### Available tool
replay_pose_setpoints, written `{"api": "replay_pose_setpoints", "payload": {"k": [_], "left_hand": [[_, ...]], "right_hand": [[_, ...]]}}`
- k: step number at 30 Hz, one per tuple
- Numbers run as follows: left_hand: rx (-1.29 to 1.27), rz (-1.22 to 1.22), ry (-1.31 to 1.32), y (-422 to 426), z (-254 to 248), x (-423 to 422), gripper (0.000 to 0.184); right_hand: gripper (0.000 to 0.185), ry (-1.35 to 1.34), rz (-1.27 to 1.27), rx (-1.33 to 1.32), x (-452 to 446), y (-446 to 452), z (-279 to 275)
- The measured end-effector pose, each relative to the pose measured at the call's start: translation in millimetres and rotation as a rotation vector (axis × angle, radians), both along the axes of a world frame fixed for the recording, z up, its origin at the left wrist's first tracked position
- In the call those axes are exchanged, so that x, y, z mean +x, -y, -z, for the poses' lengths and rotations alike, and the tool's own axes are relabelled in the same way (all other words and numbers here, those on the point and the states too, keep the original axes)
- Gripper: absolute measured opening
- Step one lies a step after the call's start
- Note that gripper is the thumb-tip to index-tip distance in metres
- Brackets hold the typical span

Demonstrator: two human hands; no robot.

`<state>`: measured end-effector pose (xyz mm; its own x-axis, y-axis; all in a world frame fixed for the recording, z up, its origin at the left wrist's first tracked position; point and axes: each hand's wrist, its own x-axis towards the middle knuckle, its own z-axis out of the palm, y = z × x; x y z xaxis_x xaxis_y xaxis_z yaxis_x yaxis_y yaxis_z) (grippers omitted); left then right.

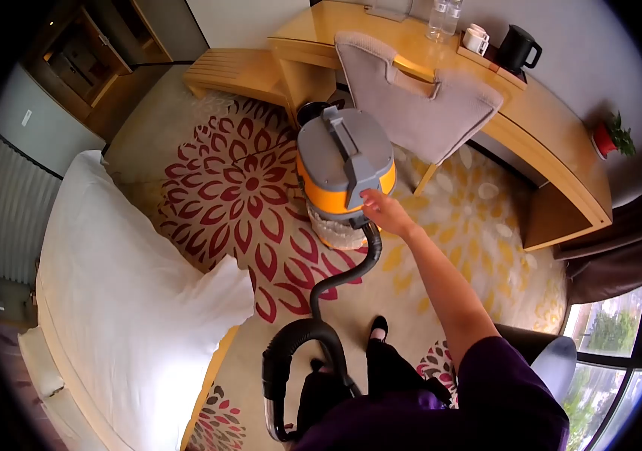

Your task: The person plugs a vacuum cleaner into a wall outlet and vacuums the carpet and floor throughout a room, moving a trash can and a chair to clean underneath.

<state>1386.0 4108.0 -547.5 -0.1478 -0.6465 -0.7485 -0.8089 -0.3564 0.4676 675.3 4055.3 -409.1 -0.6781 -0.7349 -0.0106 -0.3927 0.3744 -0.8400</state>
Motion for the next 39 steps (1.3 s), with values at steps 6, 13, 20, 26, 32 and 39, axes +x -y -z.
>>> {"api": "replay_pose_setpoints", "payload": {"k": [6,13,20,26,32,39], "left_hand": [[0.0,-0.061,-0.072,11,2,-66,0.051],[-0.067,-0.214,-0.101,70,10,-124,0.055],[-0.036,-0.425,-0.322,117,-22,-178,0.059],[-0.105,-0.472,-0.315,122,-43,-247,0.054],[-0.054,-0.524,-0.257,120,-24,-288,0.056],[-0.056,-0.56,-0.238,126,-31,-339,0.055]], "right_hand": [[0.065,-0.389,0.199,0.052,-95,111,32],[0.08,-0.604,0.281,0.621,-150,199,41],[0.066,-0.416,0.676,0.474,-156,225,48],[0.059,-0.332,0.336,0.409,-140,257,41],[0.069,-0.13,-0.045,0.543,-90,329,16],[0.057,-0.218,-0.477,0.14,-74,469,23]]}}
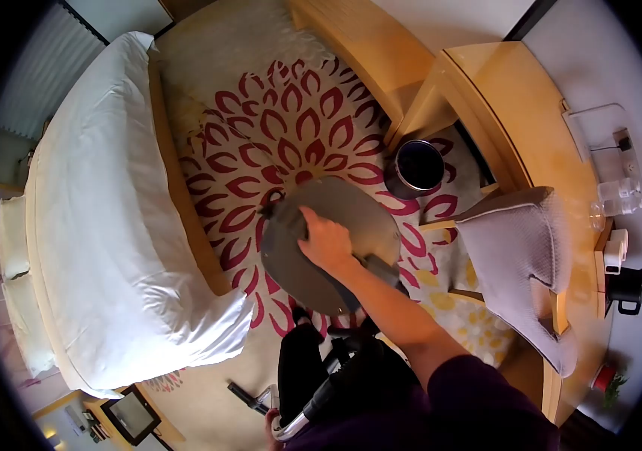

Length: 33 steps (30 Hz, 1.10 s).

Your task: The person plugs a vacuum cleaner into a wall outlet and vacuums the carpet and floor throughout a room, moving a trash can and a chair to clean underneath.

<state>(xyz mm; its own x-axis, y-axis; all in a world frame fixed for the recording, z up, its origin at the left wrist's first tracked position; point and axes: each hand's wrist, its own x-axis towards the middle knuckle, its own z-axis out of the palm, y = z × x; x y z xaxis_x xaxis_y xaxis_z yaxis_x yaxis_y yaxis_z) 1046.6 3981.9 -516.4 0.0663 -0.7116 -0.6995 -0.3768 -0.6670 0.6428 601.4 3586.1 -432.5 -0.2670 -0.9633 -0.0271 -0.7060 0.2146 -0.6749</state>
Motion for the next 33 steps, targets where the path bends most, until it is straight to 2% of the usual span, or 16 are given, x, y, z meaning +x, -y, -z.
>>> {"api": "replay_pose_setpoints", "payload": {"k": [8,10,12,14,15,16,17,20,21,23,24,27,28,31,32,33], "left_hand": [[-0.047,-0.037,-0.122,80,43,0,0.055],[0.076,-0.492,-0.289,106,38,-2,0.059],[0.036,-0.391,-0.218,131,52,14,0.059],[-0.021,-0.314,-0.142,155,69,17,0.06],[-0.046,-0.285,-0.096,156,69,12,0.06],[-0.139,-0.182,-0.062,170,56,6,0.058],[-0.147,-0.215,-0.104,197,35,-5,0.055],[0.116,-0.388,0.001,240,38,-29,0.052],[-0.034,-0.185,0.032,254,34,-39,0.051],[0.039,-0.291,-0.011,284,26,-64,0.054],[0.017,-0.221,0.018,298,25,-70,0.04],[0.066,-0.432,-0.127,339,25,-96,0.022],[-0.034,-0.369,-0.046,350,23,-112,0.019],[0.011,-0.438,-0.087,393,17,-164,0.018],[0.065,-0.69,-0.2,411,24,-183,0.017],[0.027,-0.632,-0.101,426,27,-205,0.016]], "right_hand": [[0.06,-0.053,-0.127,-0.092,2,184,16],[0.065,-0.013,-0.144,-0.051,5,214,10],[0.076,-0.303,-0.246,-0.2,-1,206,-9],[0.072,-0.461,-0.272,-0.176,-2,190,-25],[0.063,-0.521,-0.271,-0.163,-4,195,-17],[0.053,-0.575,-0.266,-0.148,-5,202,-6],[0.047,-0.584,-0.231,-0.16,-7,216,0],[0.033,-0.642,-0.143,-0.228,-12,271,10],[0.03,-0.686,-0.138,-0.256,-17,289,13],[0.028,-0.71,-0.135,-0.285,-28,328,15],[0.028,-0.689,-0.138,-0.288,-32,351,12],[0.029,-0.665,-0.156,-0.319,-53,429,10],[0.029,-0.665,-0.171,-0.326,-63,459,11],[0.03,-0.631,-0.229,-0.383,-92,557,17],[0.031,-0.61,-0.258,-0.404,-100,590,21],[0.031,-0.597,-0.289,-0.389,-109,623,22]]}}
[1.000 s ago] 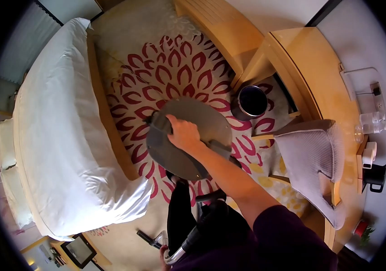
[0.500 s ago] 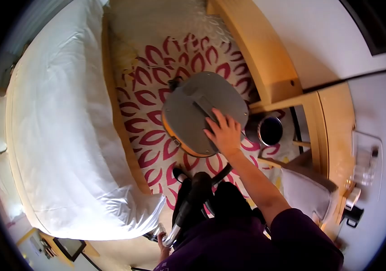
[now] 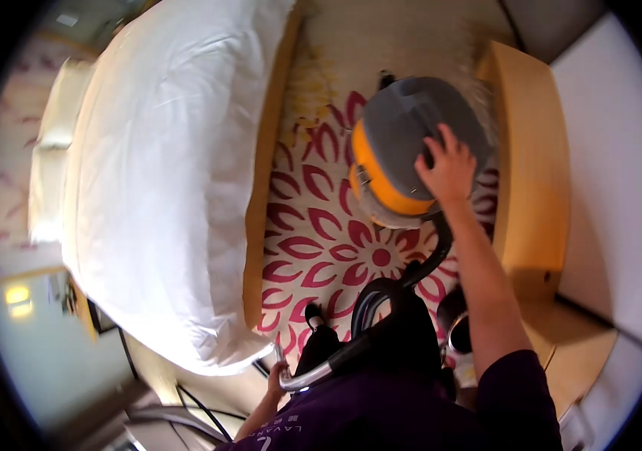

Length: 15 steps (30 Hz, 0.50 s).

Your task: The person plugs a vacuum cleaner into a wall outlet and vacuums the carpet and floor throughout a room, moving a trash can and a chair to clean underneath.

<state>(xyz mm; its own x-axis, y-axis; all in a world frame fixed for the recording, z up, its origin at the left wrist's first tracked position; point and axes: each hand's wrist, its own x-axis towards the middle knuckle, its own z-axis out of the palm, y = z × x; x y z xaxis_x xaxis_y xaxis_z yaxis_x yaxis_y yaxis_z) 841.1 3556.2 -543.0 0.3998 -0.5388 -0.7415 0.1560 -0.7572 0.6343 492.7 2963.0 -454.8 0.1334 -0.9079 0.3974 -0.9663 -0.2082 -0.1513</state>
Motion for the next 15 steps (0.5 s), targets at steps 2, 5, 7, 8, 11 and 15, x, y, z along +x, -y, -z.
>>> {"api": "replay_pose_setpoints", "payload": {"k": [2,5,7,8,11,15], "left_hand": [[0.03,-0.156,-0.182,40,-10,-31,0.019],[-0.18,0.349,0.426,99,-12,-62,0.046],[-0.164,0.426,0.628,145,-23,-84,0.044],[-0.082,0.267,0.473,181,-45,-100,0.043],[-0.095,0.279,0.527,219,-29,-114,0.039],[-0.053,0.085,0.591,258,6,-120,0.035]], "right_hand": [[0.032,-0.012,-0.056,0.014,-13,78,1],[0.037,0.047,-0.309,-0.007,-47,196,2],[0.041,-0.006,-0.41,0.138,-73,278,11],[0.044,-0.203,-0.335,0.166,-94,321,36],[0.048,0.654,-0.463,0.844,-61,290,-2],[0.054,0.597,-0.736,1.462,18,140,-100]]}}
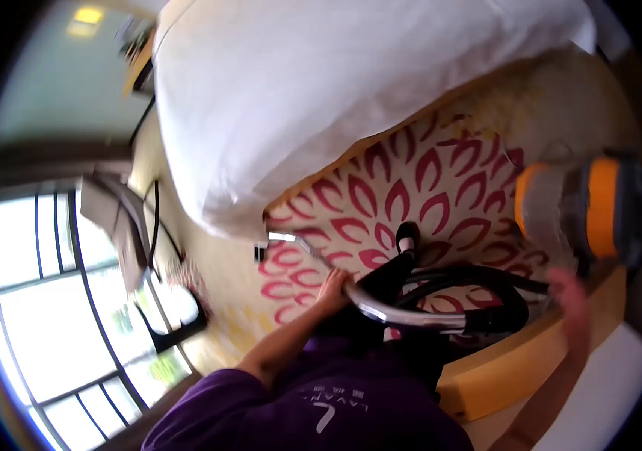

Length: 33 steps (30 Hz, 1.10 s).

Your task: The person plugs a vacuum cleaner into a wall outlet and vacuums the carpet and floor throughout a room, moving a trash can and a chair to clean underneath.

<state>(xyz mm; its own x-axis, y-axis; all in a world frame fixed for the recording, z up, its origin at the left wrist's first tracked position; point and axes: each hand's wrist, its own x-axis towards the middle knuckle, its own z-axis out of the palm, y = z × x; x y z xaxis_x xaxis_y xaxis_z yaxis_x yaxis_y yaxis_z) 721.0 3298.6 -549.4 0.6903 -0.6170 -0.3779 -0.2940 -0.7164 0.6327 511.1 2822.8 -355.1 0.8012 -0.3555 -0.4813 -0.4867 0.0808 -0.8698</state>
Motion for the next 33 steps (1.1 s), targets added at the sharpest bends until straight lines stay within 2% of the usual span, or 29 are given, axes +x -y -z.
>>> {"api": "replay_pose_setpoints", "payload": {"k": [1,2,3,4,5,7,8,9,11,13,14,15,16,17,18,20,21,23,26,27,32,33], "left_hand": [[-0.041,-0.037,0.026,4,5,1,0.035],[-0.052,-0.053,0.026,9,-7,4,0.035],[-0.076,-0.05,0.054,18,-18,21,0.035],[-0.088,-0.093,0.069,14,-16,32,0.034],[-0.098,-0.143,0.072,10,-13,32,0.033],[-0.13,-0.242,0.08,10,-15,28,0.033],[-0.156,-0.279,0.12,9,-12,26,0.034],[-0.178,-0.316,0.163,9,-7,22,0.035],[-0.104,-0.376,0.152,17,-18,8,0.035],[-0.18,-0.47,0.151,39,-25,-15,0.037],[-0.225,-0.498,0.102,58,-39,-31,0.039],[-0.217,-0.499,0.104,83,-65,-41,0.037],[-0.114,-0.445,0.137,111,-82,-57,0.041],[-0.19,-0.425,0.134,139,-100,-67,0.043],[-0.286,-0.428,0.086,168,-111,-76,0.042],[-0.406,-0.386,0.06,195,-134,-73,0.038],[-0.427,-0.342,0.075,197,-147,-72,0.036],[-0.486,-0.375,0.156,183,-159,-68,0.031],[-0.472,-0.439,0.32,151,-171,-77,0.034],[-0.402,-0.45,0.349,135,-180,-81,0.034],[-0.16,-0.669,0.377,16,-150,-97,0.032],[-0.085,-0.73,0.36,-15,-135,-104,0.031]], "right_hand": [[0.064,0.138,-0.364,-0.179,46,-48,-58],[0.07,0.048,-0.777,-0.49,66,-63,-65],[0.068,0.099,-0.908,-0.564,89,-83,-68],[0.07,0.081,-1.001,-0.678,110,-101,-73],[0.071,0.18,-1.048,-0.878,123,-113,-57],[0.069,0.091,-1.164,-0.856,144,-118,-27],[0.064,0.177,-1.218,-0.754,156,-114,-26],[0.06,0.155,-1.27,-0.732,163,-115,-27],[0.059,0.128,-1.389,-0.774,164,-111,-39],[0.055,0.067,-1.431,-0.755,162,-103,-67],[0.052,-0.029,-1.495,-0.804,157,-91,-84],[0.048,-0.106,-1.45,-0.79,151,-77,-102],[0.046,-0.091,-1.447,-0.822,139,-49,-113],[0.04,-0.095,-1.458,-0.935,131,-34,-141],[0.04,-0.46,-1.498,-0.955,140,-31,-187],[0.037,-0.436,-1.375,-1.036,135,-10,-232],[0.038,-0.319,-1.335,-1.066,136,-12,-251],[0.037,-0.214,-1.353,-1.126,140,-31,-269],[0.033,0.059,-1.461,-1.192,146,-55,-274],[0.033,0.108,-1.46,-1.14,150,-64,-268],[0.03,0.253,-1.369,-0.884,160,-146,-164],[0.036,0.197,-1.404,-0.934,164,-166,-129]]}}
